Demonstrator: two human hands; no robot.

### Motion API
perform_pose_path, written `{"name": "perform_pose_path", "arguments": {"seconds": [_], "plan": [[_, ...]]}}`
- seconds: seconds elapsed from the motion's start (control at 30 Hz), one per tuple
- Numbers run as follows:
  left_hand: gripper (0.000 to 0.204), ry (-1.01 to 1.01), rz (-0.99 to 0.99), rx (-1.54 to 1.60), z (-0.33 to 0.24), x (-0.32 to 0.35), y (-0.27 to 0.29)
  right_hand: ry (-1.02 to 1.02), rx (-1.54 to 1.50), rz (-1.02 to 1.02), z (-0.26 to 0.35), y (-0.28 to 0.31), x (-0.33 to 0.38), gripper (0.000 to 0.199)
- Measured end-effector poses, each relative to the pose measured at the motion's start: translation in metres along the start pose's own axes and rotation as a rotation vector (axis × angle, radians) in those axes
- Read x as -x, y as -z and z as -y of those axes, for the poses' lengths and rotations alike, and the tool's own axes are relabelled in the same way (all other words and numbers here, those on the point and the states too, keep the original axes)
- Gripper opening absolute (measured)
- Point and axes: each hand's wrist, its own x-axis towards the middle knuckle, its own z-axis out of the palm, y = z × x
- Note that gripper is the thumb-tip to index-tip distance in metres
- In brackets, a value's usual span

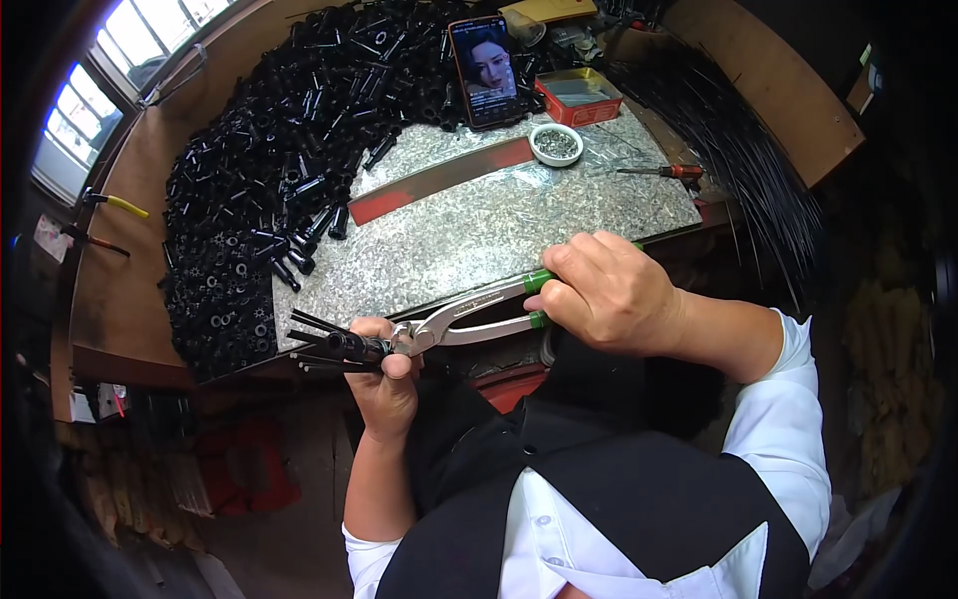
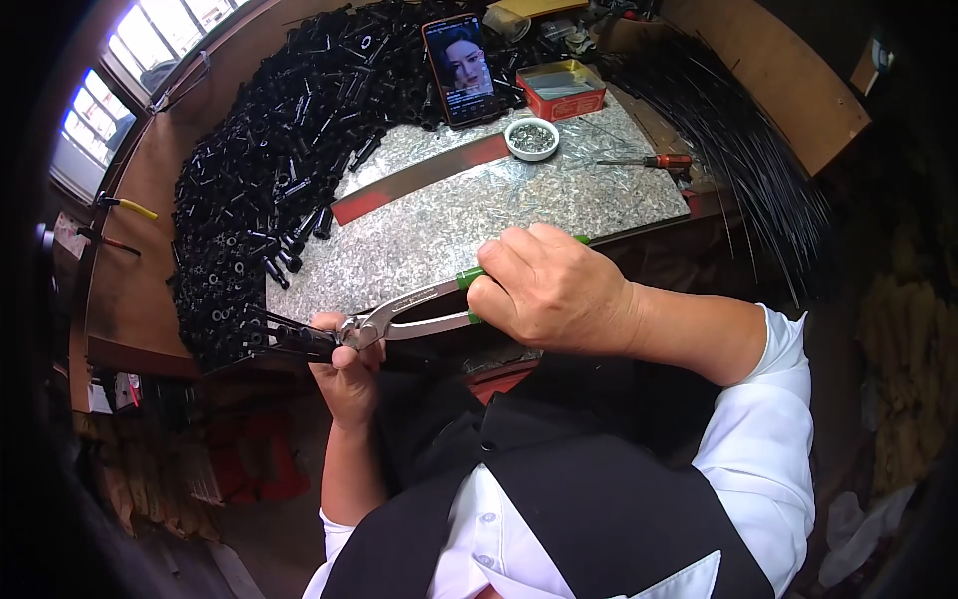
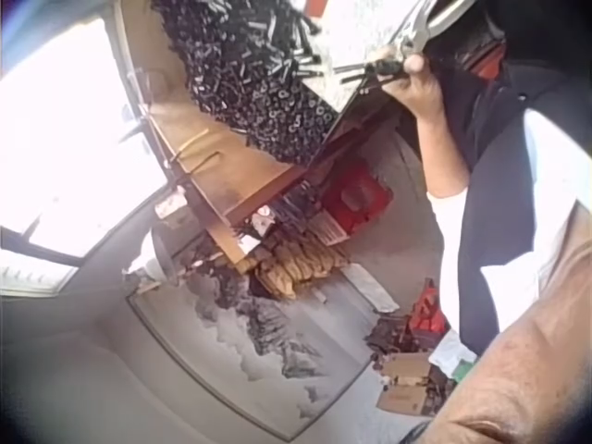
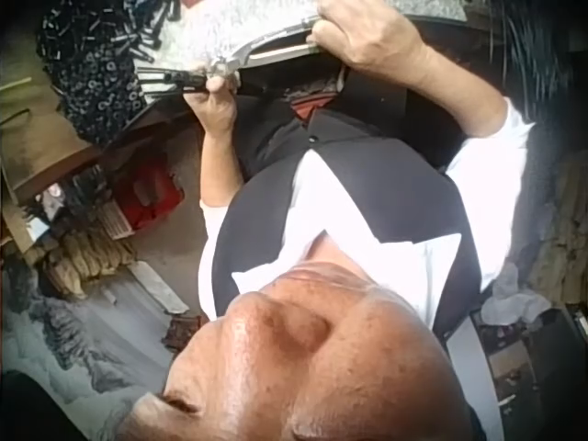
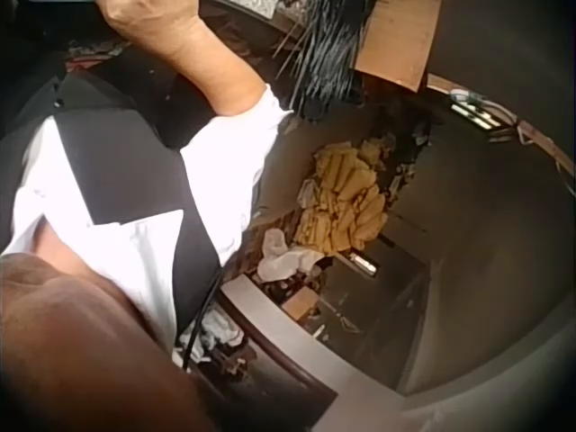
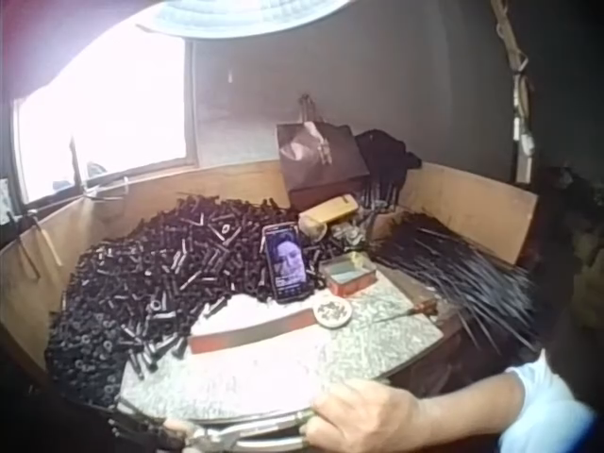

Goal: Assembling the metal ribs into the plastic runner of an umbrella frame.

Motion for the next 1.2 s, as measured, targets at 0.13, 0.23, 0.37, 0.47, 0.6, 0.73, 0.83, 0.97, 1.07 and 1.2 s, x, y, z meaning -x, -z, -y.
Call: {"name": "perform_pose_path", "arguments": {"seconds": [0.13,0.23,0.37,0.47,0.6,0.73,0.83,0.97,1.07,1.2], "plan": [[0.058,-0.007,0.011,-0.006,-0.002,0.001,0.003,0.011,-0.040,0.005,-0.001,0.004,0.002,0.028],[0.062,0.076,0.178,0.041,-0.009,-0.001,0.011,-0.023,-0.158,0.014,-0.002,0.004,0.002,0.031],[0.061,0.119,0.228,0.156,-0.021,-0.008,0.007,-0.091,-0.052,-0.157,-0.004,0.007,-0.004,0.035],[0.059,0.089,0.247,0.248,-0.020,-0.011,0.000,-0.105,0.113,-0.146,-0.006,0.007,-0.002,0.036],[0.057,0.126,0.215,0.275,-0.017,-0.007,-0.002,-0.071,0.245,-0.211,-0.004,0.002,-0.003,0.032],[0.058,0.159,0.139,0.189,-0.014,-0.006,-0.003,-0.036,0.287,-0.231,-0.001,0.001,-0.002,0.031],[0.054,0.171,0.136,0.158,-0.011,-0.007,-0.001,-0.027,0.275,-0.232,-0.001,0.000,-0.001,0.030],[0.051,0.202,0.124,0.147,-0.007,-0.008,-0.001,-0.012,0.269,-0.233,-0.002,0.003,-0.004,0.029],[0.049,0.163,0.132,0.083,-0.001,-0.008,0.003,-0.003,0.176,-0.189,-0.003,0.006,-0.002,0.028],[0.047,0.185,0.105,0.129,-0.006,-0.008,-0.002,0.019,0.195,-0.163,-0.003,0.005,-0.001,0.026]]}}
